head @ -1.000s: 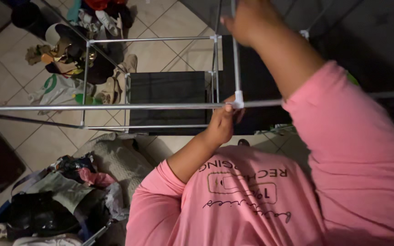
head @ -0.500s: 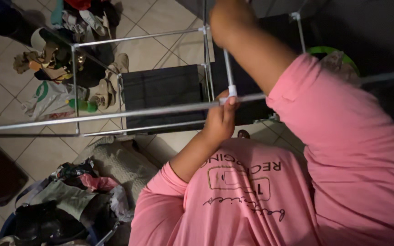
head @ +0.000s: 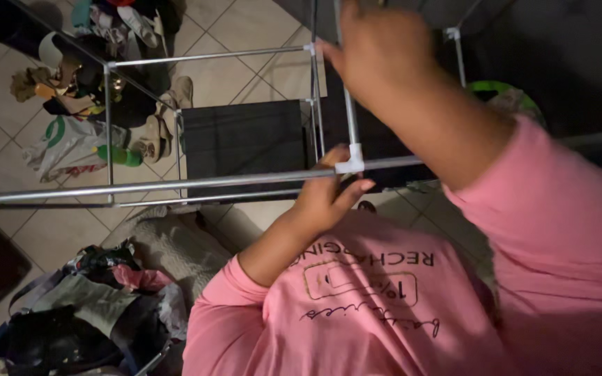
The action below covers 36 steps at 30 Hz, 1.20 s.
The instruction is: The person connects metal rods into plastic corner joints to assemble the frame of a multi-tier shelving unit.
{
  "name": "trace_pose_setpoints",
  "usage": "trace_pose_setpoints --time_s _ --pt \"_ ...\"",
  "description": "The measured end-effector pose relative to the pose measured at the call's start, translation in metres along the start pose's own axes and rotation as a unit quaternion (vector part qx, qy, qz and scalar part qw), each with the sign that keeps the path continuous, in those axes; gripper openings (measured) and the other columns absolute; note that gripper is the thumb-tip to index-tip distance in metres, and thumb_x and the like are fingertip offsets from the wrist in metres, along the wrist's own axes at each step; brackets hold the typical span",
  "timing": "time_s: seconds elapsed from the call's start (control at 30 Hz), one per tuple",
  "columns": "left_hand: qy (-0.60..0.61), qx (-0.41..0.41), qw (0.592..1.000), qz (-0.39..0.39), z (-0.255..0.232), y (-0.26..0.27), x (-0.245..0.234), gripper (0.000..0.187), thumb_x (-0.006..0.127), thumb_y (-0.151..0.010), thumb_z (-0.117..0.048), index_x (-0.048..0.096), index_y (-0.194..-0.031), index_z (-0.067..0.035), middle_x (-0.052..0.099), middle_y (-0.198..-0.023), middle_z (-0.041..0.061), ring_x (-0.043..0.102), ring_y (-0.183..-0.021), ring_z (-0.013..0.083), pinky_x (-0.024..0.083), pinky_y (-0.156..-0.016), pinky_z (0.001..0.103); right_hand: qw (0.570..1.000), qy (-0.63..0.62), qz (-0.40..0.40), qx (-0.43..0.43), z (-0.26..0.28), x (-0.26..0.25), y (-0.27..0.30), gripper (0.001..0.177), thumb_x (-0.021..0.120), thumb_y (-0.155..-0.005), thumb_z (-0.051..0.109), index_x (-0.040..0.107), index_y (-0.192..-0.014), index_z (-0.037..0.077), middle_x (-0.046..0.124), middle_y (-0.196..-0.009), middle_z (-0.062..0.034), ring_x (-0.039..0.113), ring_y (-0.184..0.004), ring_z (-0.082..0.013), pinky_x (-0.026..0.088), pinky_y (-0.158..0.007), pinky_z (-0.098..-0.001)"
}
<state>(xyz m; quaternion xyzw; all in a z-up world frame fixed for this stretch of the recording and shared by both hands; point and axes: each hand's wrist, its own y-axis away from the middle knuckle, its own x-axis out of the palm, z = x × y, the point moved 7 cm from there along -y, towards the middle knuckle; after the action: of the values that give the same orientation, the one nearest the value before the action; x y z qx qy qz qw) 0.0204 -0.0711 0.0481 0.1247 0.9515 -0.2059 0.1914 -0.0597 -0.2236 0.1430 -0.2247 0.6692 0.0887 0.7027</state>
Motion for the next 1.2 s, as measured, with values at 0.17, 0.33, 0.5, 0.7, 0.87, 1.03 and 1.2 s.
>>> trace_pose_setpoints --time_s 0.17,0.33,0.5,0.7,0.87,1.03,1.2 --pt "-0.145 0.041 0.988 -0.013 -0.053 0.017 -0.042 0.052 0.074 -0.095 -0.035 0.059 -0.127 0.003 0.061 -0.130 0.025 0.063 -0.114 0.0439 0.052 -0.096 0.048 0.966 -0.163 -0.052 -0.192 0.015 -0.054 0.090 0.047 0.069 -0.098 0.050 0.069 -0.119 0.007 0.067 -0.083 -0.0109 0.066 -0.075 -0.0318 0.052 -0.064 -0.0435" --pt "-0.128 0.025 0.975 0.178 -0.088 0.038 -0.059 0.034 0.071 -0.096 -0.026 0.064 -0.123 -0.008 0.067 -0.119 0.012 0.069 -0.107 0.0331 0.055 -0.092 0.044 0.961 -0.170 -0.002 -0.216 0.023 -0.055 0.131 0.058 0.076 -0.081 0.047 0.070 -0.124 0.010 0.067 -0.078 -0.0109 0.065 -0.067 -0.0309 0.051 -0.058 -0.0433" --pt "-0.364 0.129 0.920 -0.072 -0.121 0.018 -0.098 0.038 0.070 -0.096 -0.032 0.065 -0.122 -0.005 0.065 -0.112 0.012 0.065 -0.103 0.0335 0.051 -0.089 0.044 0.959 -0.146 -0.052 -0.237 0.026 -0.040 0.137 0.033 0.075 -0.091 0.032 0.070 -0.114 0.009 0.069 -0.082 -0.0082 0.067 -0.069 -0.0289 0.051 -0.062 -0.0418" --pt "-0.460 0.095 0.882 -0.017 -0.093 -0.003 -0.089 0.031 0.072 -0.095 -0.036 0.061 -0.083 -0.010 0.058 -0.078 0.007 0.061 -0.074 0.0274 0.047 -0.068 0.042 0.948 -0.189 -0.081 -0.242 0.028 -0.042 0.138 0.028 0.072 -0.093 0.031 0.070 -0.112 0.010 0.071 -0.085 -0.0080 0.068 -0.070 -0.0289 0.051 -0.062 -0.0404" --pt "-0.457 0.119 0.881 -0.032 -0.088 0.003 -0.089 0.034 0.072 -0.095 -0.038 0.057 -0.081 -0.011 0.056 -0.076 0.006 0.060 -0.073 0.0261 0.048 -0.068 0.041 0.951 -0.182 -0.072 -0.240 0.030 -0.043 0.137 0.027 0.071 -0.094 0.032 0.070 -0.111 0.010 0.071 -0.083 -0.0076 0.068 -0.070 -0.0287 0.051 -0.061 -0.0406" --pt "-0.463 0.135 0.875 -0.042 -0.091 0.002 -0.087 0.033 0.072 -0.096 -0.037 0.057 -0.082 -0.011 0.055 -0.077 0.006 0.060 -0.073 0.0256 0.048 -0.067 0.040 0.948 -0.196 -0.072 -0.238 0.028 -0.046 0.136 0.026 0.070 -0.096 0.032 0.070 -0.110 0.011 0.071 -0.084 -0.0075 0.068 -0.070 -0.0289 0.051 -0.061 -0.0401" --pt "-0.467 0.126 0.875 -0.039 -0.093 -0.001 -0.089 0.032 0.072 -0.096 -0.036 0.058 -0.083 -0.010 0.057 -0.078 0.006 0.060 -0.074 0.0260 0.048 -0.067 0.040 0.951 -0.188 -0.082 -0.233 0.028 -0.051 0.137 0.024 0.070 -0.095 0.033 0.071 -0.107 0.012 0.070 -0.081 -0.0074 0.068 -0.069 -0.0293 0.051 -0.061 -0.0412"
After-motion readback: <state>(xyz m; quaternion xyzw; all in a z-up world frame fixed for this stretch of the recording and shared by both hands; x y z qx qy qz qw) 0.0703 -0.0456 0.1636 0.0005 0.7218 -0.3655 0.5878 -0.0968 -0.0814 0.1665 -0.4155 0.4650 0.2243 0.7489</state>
